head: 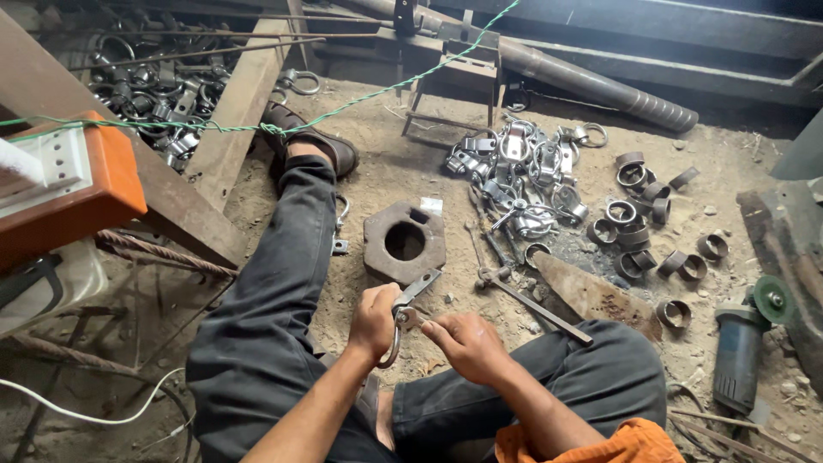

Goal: The person sits on the floor and assembles metal parts by hand, using a wrench to tighten a bolt on a metal bracket. The person repeatedly picks up parts, aligns them, and secures them with the wrench.

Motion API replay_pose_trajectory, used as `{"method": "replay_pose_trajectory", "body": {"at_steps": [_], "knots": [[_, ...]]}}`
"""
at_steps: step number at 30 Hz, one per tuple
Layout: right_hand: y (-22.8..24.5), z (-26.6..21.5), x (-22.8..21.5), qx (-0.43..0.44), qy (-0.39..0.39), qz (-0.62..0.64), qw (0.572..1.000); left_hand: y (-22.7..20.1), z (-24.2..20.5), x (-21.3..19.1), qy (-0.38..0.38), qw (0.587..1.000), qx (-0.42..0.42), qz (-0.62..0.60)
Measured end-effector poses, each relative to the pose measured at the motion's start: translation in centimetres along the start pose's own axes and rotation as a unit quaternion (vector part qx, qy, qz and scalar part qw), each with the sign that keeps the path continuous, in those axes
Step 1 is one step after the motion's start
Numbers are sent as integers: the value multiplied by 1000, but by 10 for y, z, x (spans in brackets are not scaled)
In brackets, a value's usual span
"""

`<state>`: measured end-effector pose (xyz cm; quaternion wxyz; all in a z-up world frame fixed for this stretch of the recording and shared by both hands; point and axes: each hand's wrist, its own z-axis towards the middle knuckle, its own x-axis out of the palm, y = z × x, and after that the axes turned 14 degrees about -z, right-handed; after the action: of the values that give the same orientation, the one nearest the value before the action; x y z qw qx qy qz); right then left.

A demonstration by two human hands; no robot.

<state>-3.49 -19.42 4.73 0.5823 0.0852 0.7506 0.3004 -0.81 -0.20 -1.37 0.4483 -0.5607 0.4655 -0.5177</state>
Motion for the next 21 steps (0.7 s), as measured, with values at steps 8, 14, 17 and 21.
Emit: {"method": "replay_pose_trajectory", "body": {"at_steps": [8, 14, 17, 21], "knots": [[-1, -5, 27, 32, -20, 64, 997, -27, -8, 5, -73, 995, 49, 38], [-17, -5, 51, 3, 9, 254, 967, -45, -9, 8, -85, 986, 129, 65], [0, -13, 71, 114, 112, 560, 813, -53, -6, 5, -78, 974, 181, 112], [31, -26, 66, 221, 169, 676, 683, -57, -10, 4, -75, 949, 259, 162]]}}
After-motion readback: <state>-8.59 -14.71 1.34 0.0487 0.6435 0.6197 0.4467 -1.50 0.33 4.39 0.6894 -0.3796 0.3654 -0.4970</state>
